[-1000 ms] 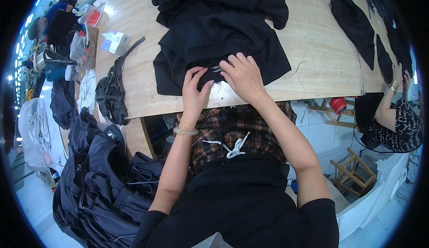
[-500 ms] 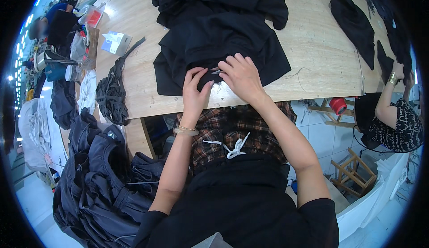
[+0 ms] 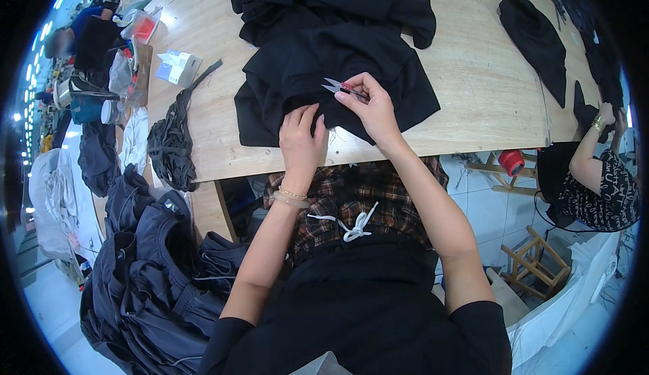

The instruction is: The person uses small scissors to trim loose threads and excess fabric from the edges and seams of black garments. They handle the clothing items one by one, cutting small bits of thread and occasionally adjusting the fabric on the table.

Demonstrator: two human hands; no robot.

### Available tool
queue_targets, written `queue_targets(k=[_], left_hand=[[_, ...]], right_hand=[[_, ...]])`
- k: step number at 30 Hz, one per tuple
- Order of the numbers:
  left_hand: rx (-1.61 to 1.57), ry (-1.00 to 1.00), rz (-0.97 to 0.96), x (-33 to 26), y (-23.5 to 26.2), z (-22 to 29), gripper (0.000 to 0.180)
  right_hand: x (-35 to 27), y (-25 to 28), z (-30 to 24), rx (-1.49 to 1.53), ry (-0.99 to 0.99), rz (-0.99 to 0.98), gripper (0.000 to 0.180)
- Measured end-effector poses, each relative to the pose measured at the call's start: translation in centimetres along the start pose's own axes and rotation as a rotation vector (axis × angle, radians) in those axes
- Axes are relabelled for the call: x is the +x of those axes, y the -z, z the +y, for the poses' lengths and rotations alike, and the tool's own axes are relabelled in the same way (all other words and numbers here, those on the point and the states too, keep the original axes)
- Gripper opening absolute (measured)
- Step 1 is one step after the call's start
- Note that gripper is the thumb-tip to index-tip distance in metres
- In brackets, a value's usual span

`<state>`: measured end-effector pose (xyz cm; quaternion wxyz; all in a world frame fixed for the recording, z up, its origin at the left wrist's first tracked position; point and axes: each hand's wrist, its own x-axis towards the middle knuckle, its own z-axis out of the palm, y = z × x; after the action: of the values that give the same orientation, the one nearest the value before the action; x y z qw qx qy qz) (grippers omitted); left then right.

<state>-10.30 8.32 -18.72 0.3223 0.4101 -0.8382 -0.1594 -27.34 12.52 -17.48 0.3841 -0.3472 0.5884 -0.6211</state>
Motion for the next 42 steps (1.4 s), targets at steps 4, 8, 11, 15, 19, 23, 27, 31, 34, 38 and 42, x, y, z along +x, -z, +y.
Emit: queue_targets(k=[4,8,11,15,19,23,27,31,34,38,42], left_hand=[[0.061,-0.103,0.029,0.3,-0.2,-0.1,0.021],[-0.242,0.165,0.037,0.7,0.8,-0.6,0.009],[-0.343,0.247,-0.028,0.7,1.6,-0.7,0.016],[-0.044,-0.046,-0.012,0.5,1.3,0.5,0.025],[0.042,0.002,0.039,0.1,0.0,0.9,0.015],[-0.001,-0.006,0.103,0.0,-0.7,0.5,0.009],[-0.283,0.18,0.088,-0.1,0.0,-0.1,0.006],[-0.223,0.16,0.022,0.3,1.1,-0.2,0.011],[-0.134,0.075,0.007,0.8,1.4,1.0,0.019],[0.007,0.034,-0.005,1.0,0.2,0.8,0.02],[-0.069,0.028,0.001,0.7,-0.1,0.3,0.008]], right_hand=[[-0.2,0.0,0.0,-0.029,-0.013,0.003,0.02],[-0.1,0.0,0.1,-0.022,-0.012,0.016,0.021],[0.0,0.1,0.4,-0.041,-0.016,0.017,0.021],[0.1,0.1,0.5,-0.033,-0.012,0.01,0.021],[0.2,0.2,1.1,-0.047,0.004,0.013,0.021],[0.2,0.1,1.2,-0.034,0.01,0.011,0.021],[0.1,0.2,1.1,-0.044,-0.006,0.014,0.021],[0.0,0.3,0.4,-0.049,-0.024,0.001,0.021],[0.1,0.4,0.7,-0.023,-0.022,-0.001,0.021],[-0.1,0.3,0.4,-0.028,-0.041,-0.005,0.021],[0.1,0.5,0.5,-0.044,-0.044,-0.002,0.021]])
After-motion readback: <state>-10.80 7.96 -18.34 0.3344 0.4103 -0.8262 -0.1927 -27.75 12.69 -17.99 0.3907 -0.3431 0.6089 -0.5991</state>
